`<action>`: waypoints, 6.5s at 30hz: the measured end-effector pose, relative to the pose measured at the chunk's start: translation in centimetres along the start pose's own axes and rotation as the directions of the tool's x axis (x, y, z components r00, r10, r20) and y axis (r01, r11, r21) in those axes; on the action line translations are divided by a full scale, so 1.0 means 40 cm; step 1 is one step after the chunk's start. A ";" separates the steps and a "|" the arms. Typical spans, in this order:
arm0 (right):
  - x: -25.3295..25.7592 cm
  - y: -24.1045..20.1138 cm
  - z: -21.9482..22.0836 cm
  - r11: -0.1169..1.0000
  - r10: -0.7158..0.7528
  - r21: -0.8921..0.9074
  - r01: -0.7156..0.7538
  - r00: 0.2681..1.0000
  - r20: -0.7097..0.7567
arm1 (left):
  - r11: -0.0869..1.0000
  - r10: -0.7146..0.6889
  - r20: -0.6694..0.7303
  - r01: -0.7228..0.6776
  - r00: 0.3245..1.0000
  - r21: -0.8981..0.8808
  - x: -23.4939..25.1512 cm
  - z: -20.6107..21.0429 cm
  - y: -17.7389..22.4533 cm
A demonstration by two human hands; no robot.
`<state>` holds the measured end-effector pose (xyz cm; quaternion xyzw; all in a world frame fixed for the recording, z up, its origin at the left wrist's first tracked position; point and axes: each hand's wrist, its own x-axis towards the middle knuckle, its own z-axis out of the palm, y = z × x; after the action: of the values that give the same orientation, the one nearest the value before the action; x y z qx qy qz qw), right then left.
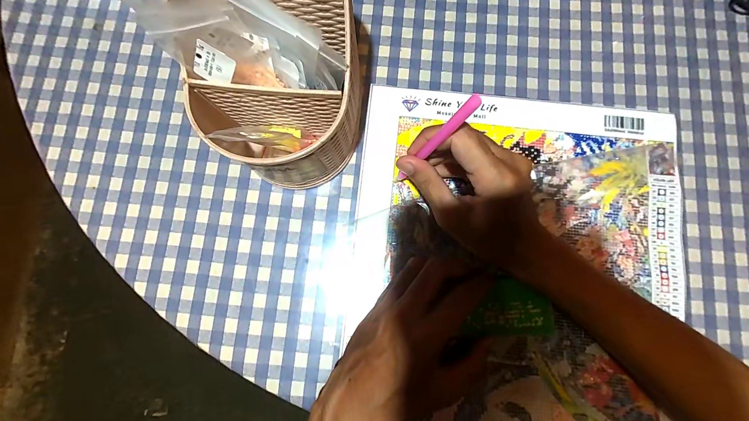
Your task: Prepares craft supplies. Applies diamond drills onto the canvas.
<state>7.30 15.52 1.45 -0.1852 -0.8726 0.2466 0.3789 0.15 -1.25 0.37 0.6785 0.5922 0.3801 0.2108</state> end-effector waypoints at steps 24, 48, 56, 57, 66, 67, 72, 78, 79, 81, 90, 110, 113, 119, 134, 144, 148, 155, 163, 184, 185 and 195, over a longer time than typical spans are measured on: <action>0.043 0.013 -0.032 0.742 0.390 0.644 -0.186 0.902 -0.188 | 1.000 -0.002 0.005 0.002 1.000 -0.017 0.005 -0.001 0.002; -0.321 -0.055 -0.236 0.952 0.196 0.249 -0.178 0.979 -0.050 | 0.999 -0.044 -0.009 0.044 0.999 0.014 -0.010 0.004 -0.008; -0.328 -0.051 -0.230 0.986 0.073 0.153 -0.067 0.997 -0.032 | 0.999 -0.042 -0.009 0.043 0.999 0.024 -0.009 0.003 -0.008; -0.328 -0.051 -0.230 0.987 0.060 0.149 -0.055 0.998 -0.029 | 0.999 -0.042 -0.009 0.043 0.999 0.025 -0.009 0.003 -0.008; -0.326 -0.050 -0.227 0.996 -0.002 0.089 0.005 1.000 -0.029 | 0.999 -0.044 -0.008 0.044 0.999 0.020 -0.010 0.002 -0.010; -0.325 -0.050 -0.227 0.997 -0.008 0.079 0.010 1.000 -0.026 | 0.999 -0.046 -0.009 0.047 0.999 0.019 -0.010 0.002 -0.010; -0.326 -0.051 -0.229 0.994 0.036 0.103 -0.033 0.999 -0.027 | 0.998 -0.057 -0.008 0.057 0.998 0.018 -0.010 0.001 -0.008; -0.279 -0.063 -0.255 0.904 0.290 0.347 -0.251 0.955 -0.067 | 0.999 -0.039 -0.006 0.039 0.999 -0.018 -0.006 0.001 -0.007; -0.262 -0.066 -0.256 0.897 0.302 0.358 -0.259 0.951 -0.071 | 0.999 -0.028 -0.011 0.028 1.000 -0.019 -0.005 0.002 -0.007; -0.224 -0.068 -0.246 0.891 0.302 0.381 -0.247 0.949 -0.091 | 1.000 -0.011 -0.017 0.011 1.000 -0.011 -0.003 0.003 -0.005; -0.050 -0.047 -0.089 0.852 0.313 0.461 -0.248 0.947 -0.069 | 1.000 -0.024 0.004 0.024 1.000 -0.014 0.001 -0.002 -0.003; -0.005 -0.004 0.008 0.967 0.162 0.207 -0.151 0.986 -0.039 | 1.000 -0.004 0.002 0.004 1.000 -0.007 -0.001 0.001 -0.001; -0.005 -0.010 0.000 0.972 0.161 0.174 -0.157 0.987 -0.009 | 1.000 0.006 -0.005 -0.006 1.000 0.000 -0.001 0.003 -0.001; -0.006 -0.001 0.010 0.981 0.128 0.151 -0.121 0.991 -0.040 | 1.000 0.008 0.002 -0.008 1.000 0.011 0.001 0.002 -0.001; -0.007 0.002 0.012 0.986 0.106 0.134 -0.101 0.994 -0.036 | 1.000 0.004 0.013 -0.005 1.000 0.024 0.001 0.001 -0.002; -0.008 -0.018 -0.003 0.997 0.072 0.020 -0.072 0.997 0.005 | 0.999 0.003 0.007 -0.003 1.000 0.036 -0.001 0.003 -0.001; -0.007 -0.020 0.000 0.999 0.033 0.000 -0.033 0.999 -0.007 | 1.000 -0.002 0.005 0.001 1.000 0.030 -0.001 0.003 -0.001; -0.010 -0.013 -0.023 0.884 0.314 0.356 -0.303 0.949 0.027 | 1.000 -0.002 0.005 0.002 1.000 0.014 0.002 0.000 0.001; 0.042 0.005 -0.038 0.714 0.416 0.652 -0.256 0.904 -0.100 | 1.000 0.004 -0.007 -0.004 1.000 -0.011 0.001 -0.001 -0.001; -0.283 -0.043 -0.247 0.909 0.334 0.309 -0.281 0.933 -0.136 | 1.000 0.006 -0.022 -0.006 1.000 -0.002 -0.004 0.008 -0.009; -0.300 -0.048 -0.249 0.915 0.327 0.290 -0.281 0.937 -0.123 | 1.000 -0.002 -0.024 0.003 1.000 0.003 -0.004 0.008 -0.008; -0.335 -0.058 -0.246 0.957 0.246 0.179 -0.227 0.965 -0.090 | 0.999 -0.036 -0.015 0.036 0.999 0.023 -0.008 0.004 -0.013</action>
<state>23.01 9.67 0.96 -0.2693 -0.7980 0.3516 0.4087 -0.07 -1.44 -0.21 0.6674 0.6103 0.3740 0.2054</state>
